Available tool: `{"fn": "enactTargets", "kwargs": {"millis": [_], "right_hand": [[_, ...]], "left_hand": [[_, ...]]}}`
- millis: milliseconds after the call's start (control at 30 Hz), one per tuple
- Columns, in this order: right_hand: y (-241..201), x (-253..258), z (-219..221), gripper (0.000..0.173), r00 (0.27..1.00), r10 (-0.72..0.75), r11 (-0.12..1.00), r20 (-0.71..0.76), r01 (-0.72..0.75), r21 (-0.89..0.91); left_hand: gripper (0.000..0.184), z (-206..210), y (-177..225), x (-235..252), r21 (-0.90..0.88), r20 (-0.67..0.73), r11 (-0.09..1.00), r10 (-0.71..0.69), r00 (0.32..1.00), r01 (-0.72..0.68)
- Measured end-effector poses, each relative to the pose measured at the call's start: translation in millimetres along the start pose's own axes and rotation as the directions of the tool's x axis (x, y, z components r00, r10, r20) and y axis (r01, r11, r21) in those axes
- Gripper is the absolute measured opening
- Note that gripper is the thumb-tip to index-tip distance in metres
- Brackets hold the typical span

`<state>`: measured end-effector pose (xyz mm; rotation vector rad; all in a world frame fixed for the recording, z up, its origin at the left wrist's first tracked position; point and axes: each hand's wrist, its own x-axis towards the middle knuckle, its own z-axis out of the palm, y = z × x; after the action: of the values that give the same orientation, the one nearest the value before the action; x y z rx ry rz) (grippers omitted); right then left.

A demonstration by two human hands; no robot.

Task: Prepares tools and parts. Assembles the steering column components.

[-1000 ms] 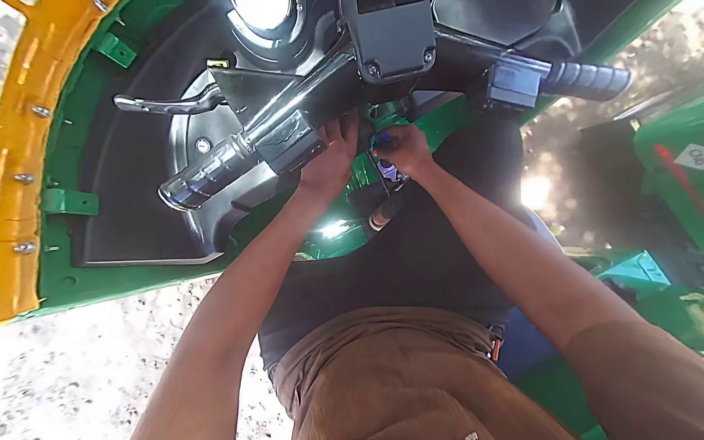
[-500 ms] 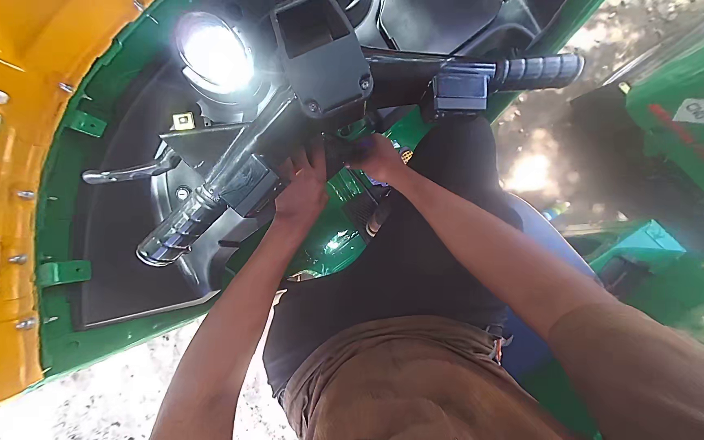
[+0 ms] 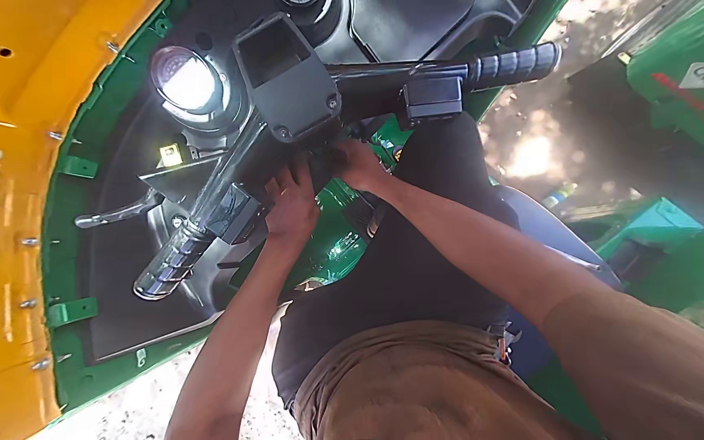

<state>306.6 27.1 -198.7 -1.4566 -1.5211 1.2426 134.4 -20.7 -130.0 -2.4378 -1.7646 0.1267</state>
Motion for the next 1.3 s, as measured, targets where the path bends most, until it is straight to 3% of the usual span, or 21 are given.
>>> {"fn": "enactTargets", "kwargs": {"millis": [67, 167, 300, 367, 467, 533, 633, 767, 867, 967, 1133, 1233, 1300], "right_hand": [[-6.0, -1.4, -1.9, 0.043, 0.998, 0.058, 0.998, 0.018, -0.057, -0.039], [-11.9, -2.6, -3.8, 0.035, 0.996, 0.087, 0.989, -0.035, -0.091, -0.120], [-12.7, 0.0, -5.0, 0.020, 0.993, 0.116, 0.993, 0.025, -0.116, 0.015], [-14.3, 3.9, -4.7, 0.031, 0.989, 0.130, 0.991, 0.065, -0.132, 0.026], [-9.7, 10.8, -3.5, 0.020, 0.999, 0.022, 0.998, 0.040, -0.020, -0.052], [-9.5, 14.2, -3.8, 0.028, 0.999, -0.031, 0.993, 0.041, 0.035, -0.111], [-11.7, 19.1, -3.6, 0.037, 0.997, -0.017, 0.991, 0.070, 0.027, -0.135], [-10.4, 23.7, -4.3, 0.031, 0.989, -0.017, 0.995, 0.148, 0.031, -0.096], [-18.0, 22.9, -15.5, 0.022, 0.967, 0.118, 0.990, 0.223, -0.132, 0.047], [-23.6, 22.8, -21.0, 0.035, 0.903, 0.253, 0.899, 0.346, -0.352, 0.262], [-24.5, 24.3, -21.2, 0.023, 0.871, 0.249, 0.873, 0.424, -0.391, 0.290], [-22.9, 26.3, -10.3, 0.023, 0.821, 0.291, 0.860, 0.492, -0.450, 0.242], [-22.1, 27.6, -7.4, 0.026, 0.817, 0.284, 0.817, 0.502, -0.480, 0.319]], "left_hand": [[0.097, -3.3, -0.1, -0.7, -0.014, 0.009, 1.000, -0.011, 1.000, 0.012], [0.099, -6.8, -0.3, -1.3, -0.024, 0.030, 0.999, -0.027, 0.999, 0.028], [0.096, -6.4, -3.1, -1.9, -0.064, 0.014, 0.998, -0.009, 1.000, 0.010], [0.098, -8.3, -1.4, -1.5, -0.059, 0.030, 0.998, -0.018, 0.999, 0.020], [0.097, -4.9, -3.2, -1.7, -0.047, -0.011, 0.999, 0.002, 1.000, -0.002], [0.097, -3.2, -3.5, -0.2, -0.029, -0.014, 1.000, 0.002, 1.000, -0.002], [0.096, -0.9, -1.7, 0.4, 0.008, -0.012, 1.000, -0.023, 1.000, 0.023], [0.095, -1.6, -2.4, -2.0, 0.021, -0.038, 1.000, -0.021, 0.999, 0.022], [0.093, -2.4, -1.0, -1.7, 0.017, -0.048, 1.000, -0.024, 0.999, 0.025], [0.091, -1.2, -0.8, -3.2, 0.014, -0.059, 0.999, -0.041, 0.997, 0.042], [0.091, -1.4, -1.9, -3.5, -0.010, -0.058, 0.999, -0.048, 0.997, 0.047], [0.092, -1.6, -1.6, -3.9, 0.006, -0.082, 0.999, -0.035, 0.996, 0.036], [0.091, -2.4, -0.9, -4.1, 0.013, -0.087, 0.999, -0.032, 0.996, 0.033]]}}
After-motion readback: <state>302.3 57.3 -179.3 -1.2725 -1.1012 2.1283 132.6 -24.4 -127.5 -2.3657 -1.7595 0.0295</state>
